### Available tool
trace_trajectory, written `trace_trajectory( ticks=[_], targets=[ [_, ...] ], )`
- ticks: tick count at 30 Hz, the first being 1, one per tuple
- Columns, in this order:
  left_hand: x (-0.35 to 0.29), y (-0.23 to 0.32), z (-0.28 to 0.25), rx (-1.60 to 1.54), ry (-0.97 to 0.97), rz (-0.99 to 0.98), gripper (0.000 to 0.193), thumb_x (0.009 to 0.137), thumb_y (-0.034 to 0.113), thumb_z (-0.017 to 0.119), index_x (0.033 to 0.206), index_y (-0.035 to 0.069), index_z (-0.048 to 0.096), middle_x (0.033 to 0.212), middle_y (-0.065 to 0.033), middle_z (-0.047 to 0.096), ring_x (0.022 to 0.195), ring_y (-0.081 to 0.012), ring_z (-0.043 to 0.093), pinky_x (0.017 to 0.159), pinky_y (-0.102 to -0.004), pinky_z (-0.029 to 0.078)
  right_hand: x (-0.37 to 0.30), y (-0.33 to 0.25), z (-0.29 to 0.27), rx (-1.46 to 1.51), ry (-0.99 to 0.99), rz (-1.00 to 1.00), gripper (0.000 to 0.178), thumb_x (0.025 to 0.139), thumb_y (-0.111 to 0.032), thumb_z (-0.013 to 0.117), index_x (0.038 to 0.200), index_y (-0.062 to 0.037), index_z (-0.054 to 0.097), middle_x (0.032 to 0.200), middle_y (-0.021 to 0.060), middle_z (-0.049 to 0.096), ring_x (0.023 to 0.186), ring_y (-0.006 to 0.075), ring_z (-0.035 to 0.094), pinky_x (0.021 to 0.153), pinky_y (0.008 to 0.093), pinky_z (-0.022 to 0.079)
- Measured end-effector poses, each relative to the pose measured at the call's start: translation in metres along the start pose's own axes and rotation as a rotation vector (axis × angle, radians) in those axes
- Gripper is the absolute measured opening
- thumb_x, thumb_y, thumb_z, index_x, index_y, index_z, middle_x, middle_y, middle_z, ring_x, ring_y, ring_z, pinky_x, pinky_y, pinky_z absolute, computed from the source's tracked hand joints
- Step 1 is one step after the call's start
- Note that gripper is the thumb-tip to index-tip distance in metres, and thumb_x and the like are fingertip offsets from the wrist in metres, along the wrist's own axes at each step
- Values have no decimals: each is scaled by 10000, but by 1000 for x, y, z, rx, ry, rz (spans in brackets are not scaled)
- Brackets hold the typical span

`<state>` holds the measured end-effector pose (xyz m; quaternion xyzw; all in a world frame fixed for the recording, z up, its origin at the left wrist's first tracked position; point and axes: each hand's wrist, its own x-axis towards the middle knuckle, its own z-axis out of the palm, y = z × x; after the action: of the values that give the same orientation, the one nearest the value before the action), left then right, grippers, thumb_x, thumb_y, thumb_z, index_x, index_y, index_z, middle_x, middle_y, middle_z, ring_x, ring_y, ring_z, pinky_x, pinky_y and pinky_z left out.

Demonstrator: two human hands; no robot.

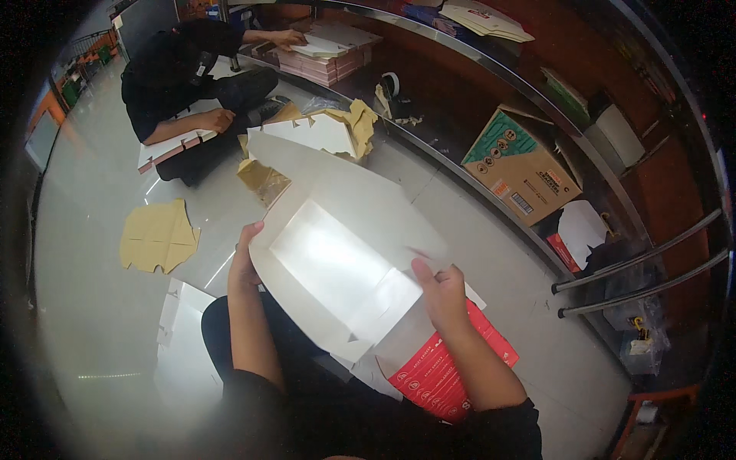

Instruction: The person sits on the floor and assembles red and white cardboard boxes by folding the flat pieces into shape and inserting smaller red inserts. The person repeatedly picks up flat pieces, folds them, and stacks the finished boxes.

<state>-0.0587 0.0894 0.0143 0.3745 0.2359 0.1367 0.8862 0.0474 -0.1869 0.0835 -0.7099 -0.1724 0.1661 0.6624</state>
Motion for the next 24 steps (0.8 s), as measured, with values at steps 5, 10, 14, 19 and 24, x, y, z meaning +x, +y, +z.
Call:
trace_trajectory(
  ticks=[5, 10, 14, 19, 24],
  targets=[
    [21, -16, -19, -11, -26, -86, 505, 760, 401, 490, 1069, 6, 551, 920, -140, 614, 815, -231, 597, 703, -306, 486, -8, 2, -3, 38, -324, -25, 248, 856, -183, 578, 997, 20, 581, 1001, 80, 597, 928, 146, 559, 836, 258, 417],
    [27, -38, 14, -67, -4, -60, 576, 769, 454, 450, 1127, 6, 509, 989, -140, 588, 865, -249, 582, 729, -333, 477, 0, 8, 6, 276, -124, -162, 850, 720, -572, 619, 1321, -84, 269, 1326, 125, 318, 1225, 227, 321, 986, 398, 290],
    [29, -50, 20, -188, -88, 113, 643, 787, 498, 400, 1209, 15, 438, 1105, -137, 536, 969, -252, 544, 805, -349, 446, 5, -2, 1, 485, -250, 108, 953, 719, -433, 664, 1391, -131, 60, 1391, 116, 186, 1302, 260, 182, 1032, 435, 210],
    [23, -53, 34, -239, -90, 278, 623, 819, 482, 361, 1248, 32, 400, 1171, -118, 502, 1052, -244, 505, 869, -349, 414, 1, -5, -1, 429, -340, 379, 984, 695, -126, 688, 1401, -109, 2, 1399, 133, 171, 1295, 282, 215, 1052, 398, 194],
    [20, -56, 41, -428, -136, 194, 595, 841, 458, 340, 1257, 36, 389, 1207, -113, 481, 1084, -246, 491, 895, -358, 411, 1, -12, 5, 423, -415, 284, 1015, 668, -59, 696, 1403, -109, -2, 1407, 148, 166, 1300, 279, 224, 1057, 399, 186]
  ],
)
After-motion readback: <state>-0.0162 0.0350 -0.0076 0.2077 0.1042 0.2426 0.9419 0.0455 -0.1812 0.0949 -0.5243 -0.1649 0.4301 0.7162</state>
